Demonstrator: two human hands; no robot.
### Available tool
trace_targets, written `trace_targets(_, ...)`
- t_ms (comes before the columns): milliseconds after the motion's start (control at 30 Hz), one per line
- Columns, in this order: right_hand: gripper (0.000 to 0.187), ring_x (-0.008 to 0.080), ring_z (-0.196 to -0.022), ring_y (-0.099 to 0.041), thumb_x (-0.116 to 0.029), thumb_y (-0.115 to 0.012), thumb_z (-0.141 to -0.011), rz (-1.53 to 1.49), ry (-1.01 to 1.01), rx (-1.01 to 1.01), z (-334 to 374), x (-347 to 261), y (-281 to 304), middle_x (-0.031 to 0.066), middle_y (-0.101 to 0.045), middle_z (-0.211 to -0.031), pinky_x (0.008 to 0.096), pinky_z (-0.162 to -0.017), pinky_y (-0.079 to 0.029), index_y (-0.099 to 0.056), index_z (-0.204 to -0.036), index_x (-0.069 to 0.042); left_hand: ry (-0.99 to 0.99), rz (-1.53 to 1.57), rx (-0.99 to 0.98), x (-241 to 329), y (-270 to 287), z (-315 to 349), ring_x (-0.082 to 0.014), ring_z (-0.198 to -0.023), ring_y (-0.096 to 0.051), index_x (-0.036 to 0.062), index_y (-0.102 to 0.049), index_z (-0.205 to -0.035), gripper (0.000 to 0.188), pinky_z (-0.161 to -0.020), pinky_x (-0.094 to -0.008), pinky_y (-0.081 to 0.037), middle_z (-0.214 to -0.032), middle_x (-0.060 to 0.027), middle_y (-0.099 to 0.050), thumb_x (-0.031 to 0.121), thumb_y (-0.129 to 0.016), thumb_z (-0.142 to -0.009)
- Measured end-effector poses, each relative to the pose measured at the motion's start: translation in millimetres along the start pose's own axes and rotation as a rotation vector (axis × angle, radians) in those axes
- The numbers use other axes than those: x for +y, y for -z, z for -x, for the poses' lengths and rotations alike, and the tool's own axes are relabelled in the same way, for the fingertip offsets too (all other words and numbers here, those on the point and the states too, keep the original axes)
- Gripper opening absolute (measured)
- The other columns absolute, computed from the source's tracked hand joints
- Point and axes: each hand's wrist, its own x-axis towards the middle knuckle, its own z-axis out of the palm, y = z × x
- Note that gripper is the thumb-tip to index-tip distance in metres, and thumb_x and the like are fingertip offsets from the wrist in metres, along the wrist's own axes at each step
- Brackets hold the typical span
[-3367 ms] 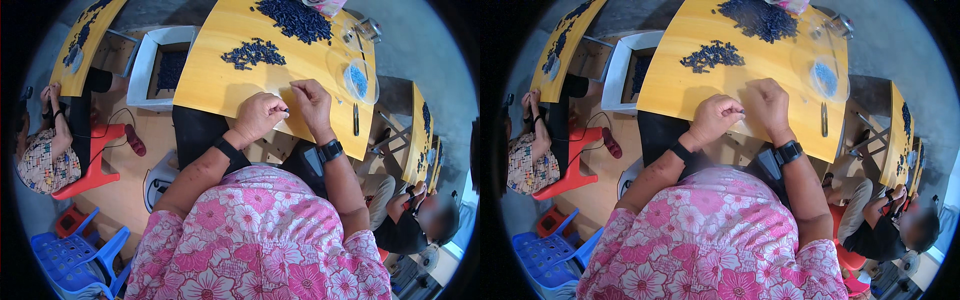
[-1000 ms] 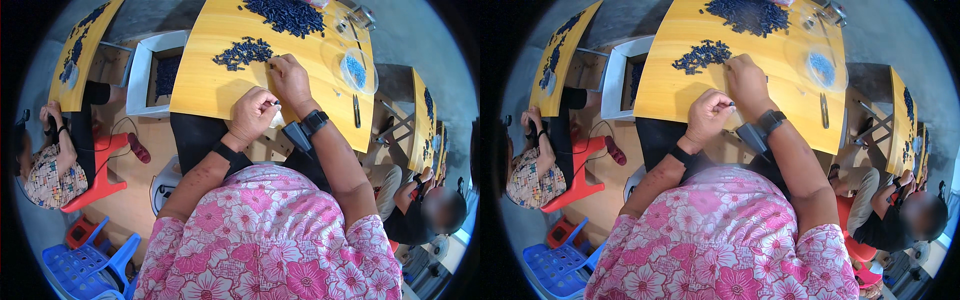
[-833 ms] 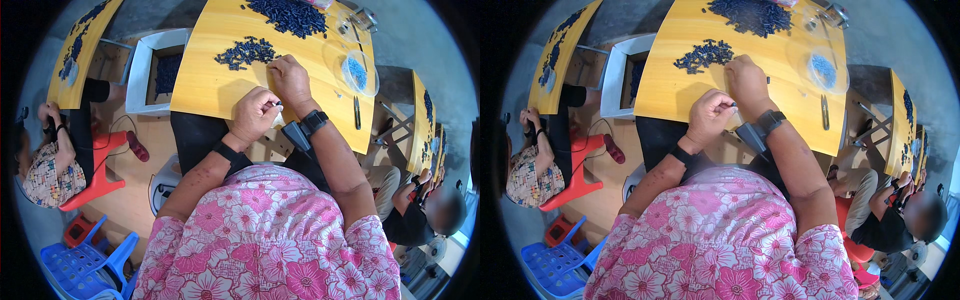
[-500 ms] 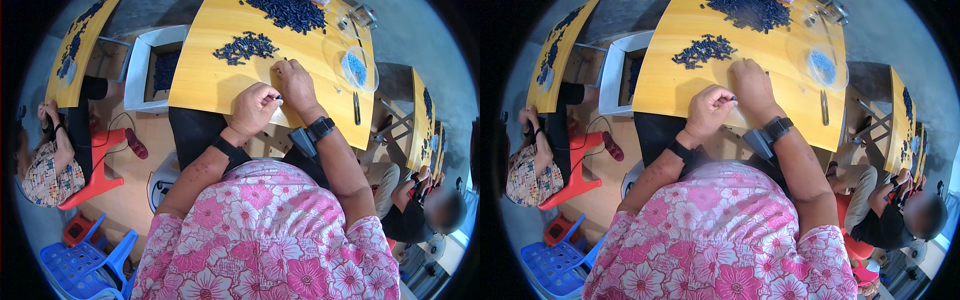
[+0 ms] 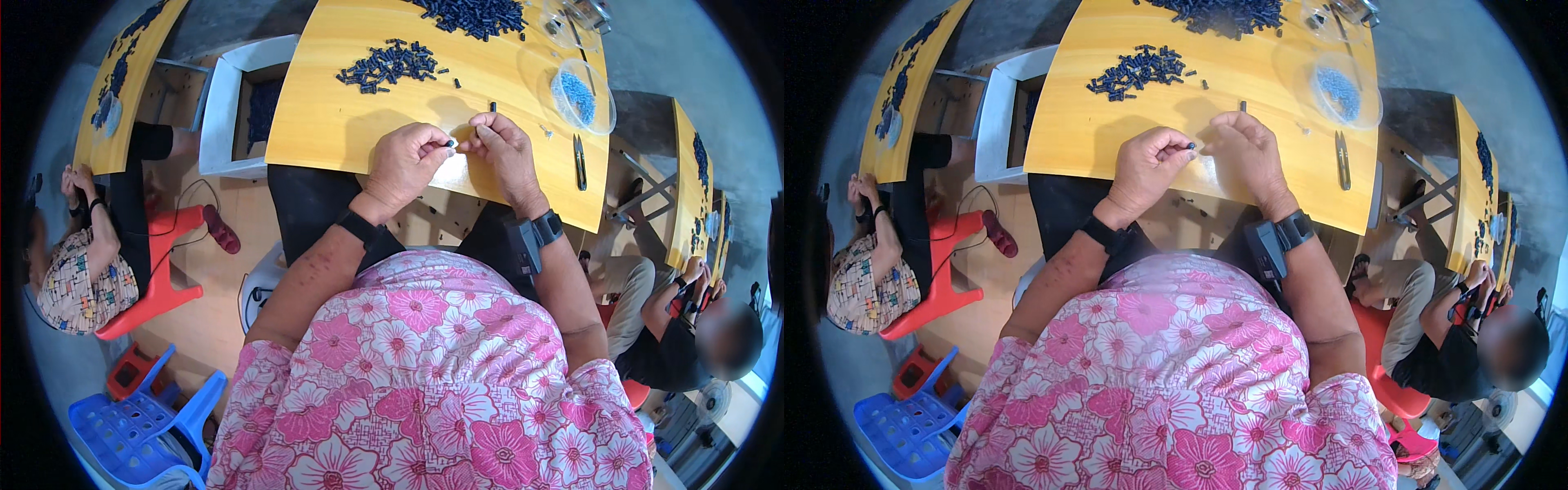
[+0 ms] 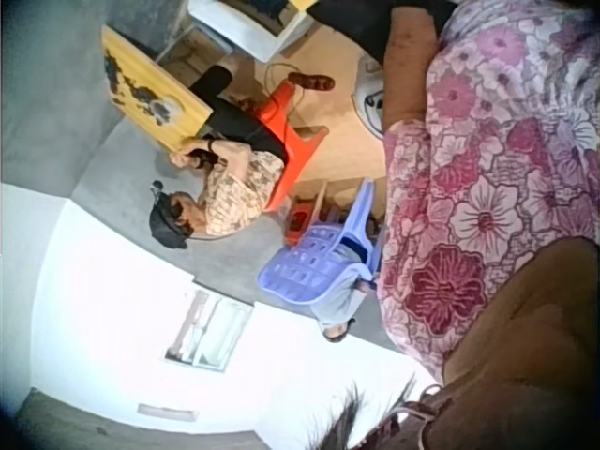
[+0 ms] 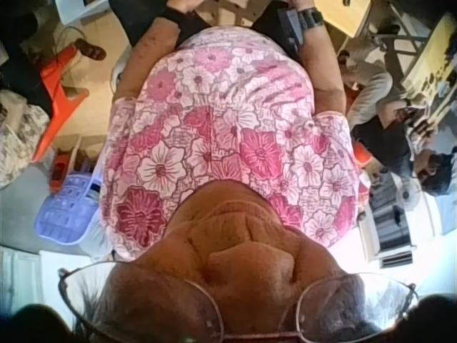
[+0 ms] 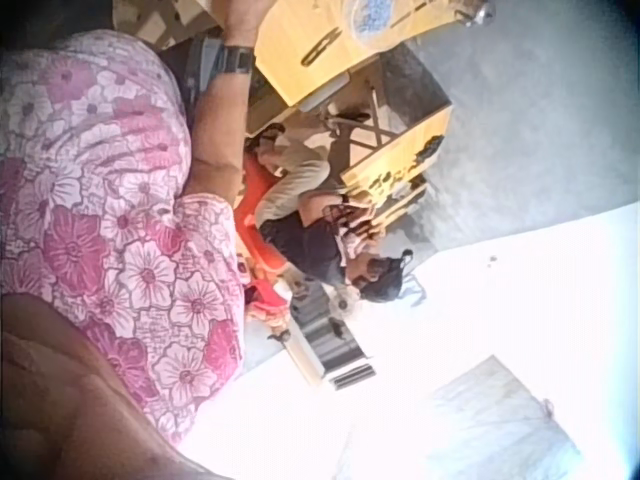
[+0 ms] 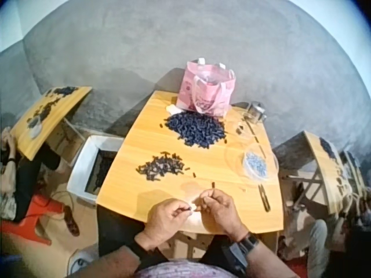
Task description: Assembling small black plastic or rubber components manually at a workstation.
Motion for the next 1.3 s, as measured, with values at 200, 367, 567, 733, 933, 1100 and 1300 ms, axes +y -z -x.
trace_targets(200,0.011,0.0203,-0.077,-0.064,-0.003,-0.051,-0.096,-0.228,-0.030,-0.034,3.8,6.7,-2.6,0.0108,-0.065,-0.084,0.0333,-0.076,-0.054,-0.060,-0.101,0.001,0.006,-0.007,-0.019,3.0,0.0,0.4,-0.0098,-0.071,-0.065,0.0004,-0.067,-0.091,0.011,-0.066,-0.0234,-0.053,-0.081,-0.0055,-0.068,0.005,-0.072,-0.082)
trace_targets(367,0.012,0.0218,-0.076,-0.063,0.000,-0.052,-0.094,-0.268,-0.018,-0.046,5.4,7.0,-4.5,0.0112,-0.064,-0.081,0.0347,-0.075,-0.053,-0.062,-0.100,0.001,0.002,-0.033,-0.014,0.5,0.5,0.7,-0.0103,-0.071,-0.066,0.0006,-0.067,-0.091,0.012,-0.067,-0.0236,-0.053,-0.082,-0.0060,-0.068,0.004,-0.072,-0.081)
trace_targets(567,0.011,0.0200,-0.075,-0.062,0.003,-0.057,-0.091,-0.330,-0.007,-0.047,7.6,7.3,-5.7,0.0112,-0.065,-0.082,0.0350,-0.074,-0.053,-0.065,-0.099,0.002,0.000,-0.026,-0.014,3.7,1.3,0.4,-0.0112,-0.070,-0.066,0.0013,-0.068,-0.090,0.012,-0.066,-0.0240,-0.053,-0.080,-0.0058,-0.068,0.005,-0.074,-0.080)
trace_targets(733,0.012,0.0186,-0.074,-0.062,0.004,-0.058,-0.091,-0.304,0.016,-0.034,7.9,8.6,-7.9,0.0112,-0.066,-0.083,0.0346,-0.073,-0.053,-0.065,-0.100,0.002,0.002,-0.028,-0.011,3.1,1.4,0.5,-0.0115,-0.069,-0.065,0.0019,-0.068,-0.089,0.013,-0.065,-0.0244,-0.053,-0.079,-0.0056,-0.067,0.006,-0.074,-0.079)
trace_targets(933,0.013,0.0180,-0.075,-0.062,0.005,-0.060,-0.089,-0.254,0.026,-0.024,8.7,7.0,-11.8,0.0115,-0.067,-0.086,0.0344,-0.074,-0.054,-0.065,-0.100,0.002,-0.006,-0.011,-0.006,3.3,1.1,0.5,-0.0116,-0.069,-0.065,0.0021,-0.068,-0.088,0.013,-0.065,-0.0245,-0.053,-0.080,-0.0056,-0.067,0.006,-0.074,-0.078)
trace_targets(1100,0.013,0.0157,-0.076,-0.064,0.004,-0.061,-0.089,-0.165,0.009,-0.007,8.9,6.8,-11.6,0.0097,-0.068,-0.085,0.0313,-0.074,-0.055,-0.065,-0.100,0.001,0.018,-0.011,-0.019,4.8,1.1,0.8,-0.0117,-0.070,-0.066,0.0014,-0.067,-0.088,0.012,-0.065,-0.0244,-0.053,-0.080,-0.0057,-0.066,0.005,-0.074,-0.078)
trace_targets(1300,0.013,0.0155,-0.076,-0.064,0.004,-0.061,-0.089,-0.132,0.014,0.007,9.7,6.2,-13.8,0.0091,-0.068,-0.086,0.0306,-0.075,-0.055,-0.065,-0.100,0.001,0.022,-0.001,-0.020,4.9,1.4,1.0,-0.0119,-0.072,-0.068,0.0011,-0.067,-0.087,0.011,-0.066,-0.0245,-0.053,-0.081,-0.0060,-0.067,0.005,-0.074,-0.079)
